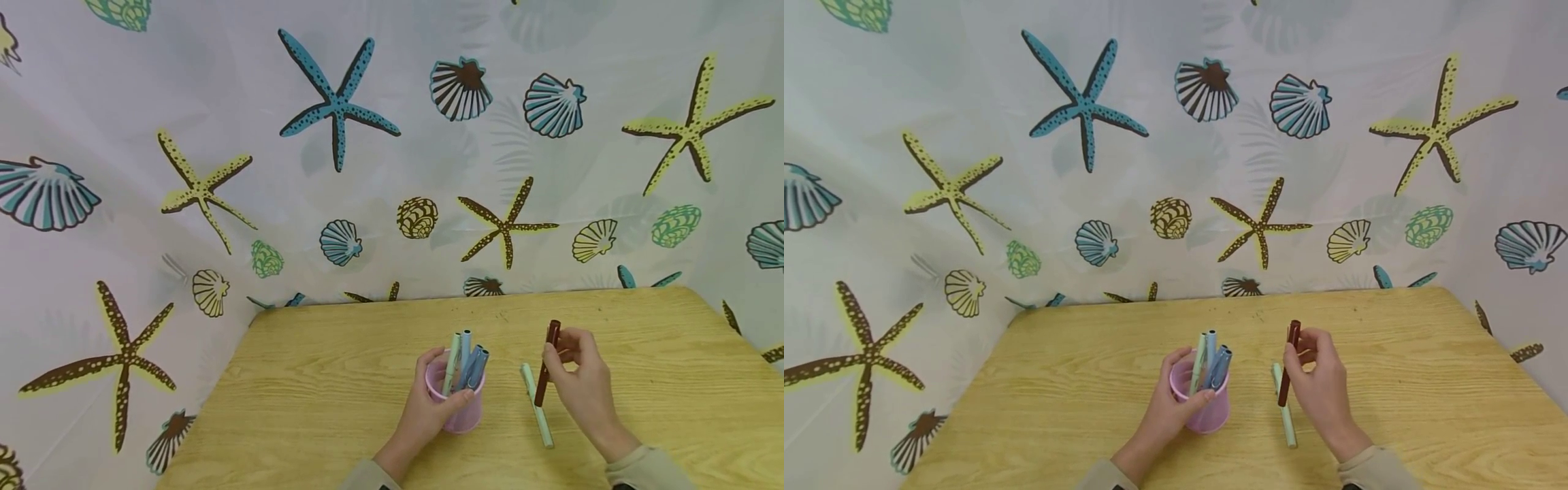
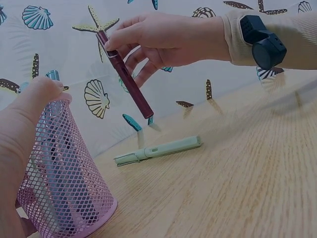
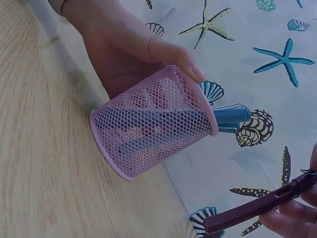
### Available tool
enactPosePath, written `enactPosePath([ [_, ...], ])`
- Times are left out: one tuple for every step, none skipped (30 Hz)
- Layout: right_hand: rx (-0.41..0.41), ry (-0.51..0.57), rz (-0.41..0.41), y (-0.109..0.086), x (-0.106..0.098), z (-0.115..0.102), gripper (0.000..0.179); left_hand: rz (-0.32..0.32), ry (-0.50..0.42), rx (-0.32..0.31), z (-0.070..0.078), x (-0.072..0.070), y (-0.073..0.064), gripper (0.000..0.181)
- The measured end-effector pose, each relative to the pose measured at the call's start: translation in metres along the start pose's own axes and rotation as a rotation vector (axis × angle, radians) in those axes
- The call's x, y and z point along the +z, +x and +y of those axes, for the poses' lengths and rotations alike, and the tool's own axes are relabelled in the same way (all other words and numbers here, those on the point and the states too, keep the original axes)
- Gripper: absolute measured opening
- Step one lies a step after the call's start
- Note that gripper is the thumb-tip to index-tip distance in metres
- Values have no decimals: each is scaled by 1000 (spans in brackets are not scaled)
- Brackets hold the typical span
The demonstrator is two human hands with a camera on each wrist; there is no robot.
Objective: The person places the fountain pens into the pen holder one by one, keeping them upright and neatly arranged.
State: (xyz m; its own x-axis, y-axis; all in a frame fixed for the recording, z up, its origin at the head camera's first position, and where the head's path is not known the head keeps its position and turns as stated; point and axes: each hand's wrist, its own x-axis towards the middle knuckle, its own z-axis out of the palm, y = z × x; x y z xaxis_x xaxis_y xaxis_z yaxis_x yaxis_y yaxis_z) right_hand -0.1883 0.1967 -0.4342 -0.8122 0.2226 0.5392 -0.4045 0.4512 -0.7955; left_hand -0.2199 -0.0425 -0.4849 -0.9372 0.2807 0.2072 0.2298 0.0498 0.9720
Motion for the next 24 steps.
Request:
enactPosePath([
  [-8, 15, 1, 0, 1, -1, 23, 1, -1, 1, -1, 0, 0, 76],
  [-20, 28, 3, 0, 1, -3, 23, 3, 1, 0, -1, 0, 1, 76],
  [-33, 39, 6, 0, 2, -4, 23, 4, 1, 1, -1, 0, 1, 76],
  [-42, 49, 8, 0, 3, -5, 22, 4, 2, 1, -1, 0, 1, 76],
  [-52, 62, 9, 1, 3, -7, 22, 4, 2, -4, -1, 0, 2, 76],
  [-61, 77, 10, 1, 4, -8, 22, 4, 2, -4, 0, 0, 2, 76],
  [-73, 91, 11, 0, 5, -10, 23, 5, 3, -5, 1, 0, 1, 75],
  [-83, 105, 10, 0, 6, -12, 23, 3, 5, -4, 1, 0, 1, 75],
  [-88, 119, 10, 0, 7, -14, 23, 1, 6, -1, 1, 0, 1, 75],
  [-97, 132, 8, -1, 8, -17, 23, 0, 7, -1, 1, 0, 1, 75],
  [-109, 146, 6, -1, 9, -19, 23, 1, 8, 0, 1, 0, 1, 75],
  [-118, 160, 4, -2, 10, -21, 23, 0, 7, 7, 0, 0, 1, 75],
  [-128, 175, 1, -3, 11, -23, 24, 2, 7, 7, 0, 0, 1, 75],
  [-140, 187, -6, -4, 12, -24, 24, 4, 6, 6, 0, 0, 1, 76],
  [-155, 198, -9, -5, 14, -25, 24, 6, 4, 0, 0, 0, 0, 76],
  [-171, 209, -15, -6, 15, -26, 25, 9, 3, -6, -1, 0, -1, 76],
  [-182, 227, -18, -7, 16, -27, 26, 11, 2, -11, -1, 0, -2, 76],
  [-195, 241, -20, -8, 17, -28, 26, 12, 0, -14, -1, 0, -2, 76],
  [-204, 258, -18, -8, 18, -29, 27, 13, 2, -23, -1, 0, -3, 76],
  [-220, 269, -19, -8, 20, -31, 28, 11, -1, -23, -1, 0, -3, 76],
  [-226, 291, -13, -8, 21, -32, 28, 10, -2, -22, -1, 0, -3, 76],
  [-237, 308, -8, -8, 23, -34, 29, 10, -3, -17, 0, 0, -3, 76],
  [-248, 324, -2, -7, 24, -36, 29, 10, -3, -12, 0, 0, -3, 76],
  [-258, 336, 4, -7, 26, -38, 29, 10, 0, -7, 1, 0, -2, 76],
])
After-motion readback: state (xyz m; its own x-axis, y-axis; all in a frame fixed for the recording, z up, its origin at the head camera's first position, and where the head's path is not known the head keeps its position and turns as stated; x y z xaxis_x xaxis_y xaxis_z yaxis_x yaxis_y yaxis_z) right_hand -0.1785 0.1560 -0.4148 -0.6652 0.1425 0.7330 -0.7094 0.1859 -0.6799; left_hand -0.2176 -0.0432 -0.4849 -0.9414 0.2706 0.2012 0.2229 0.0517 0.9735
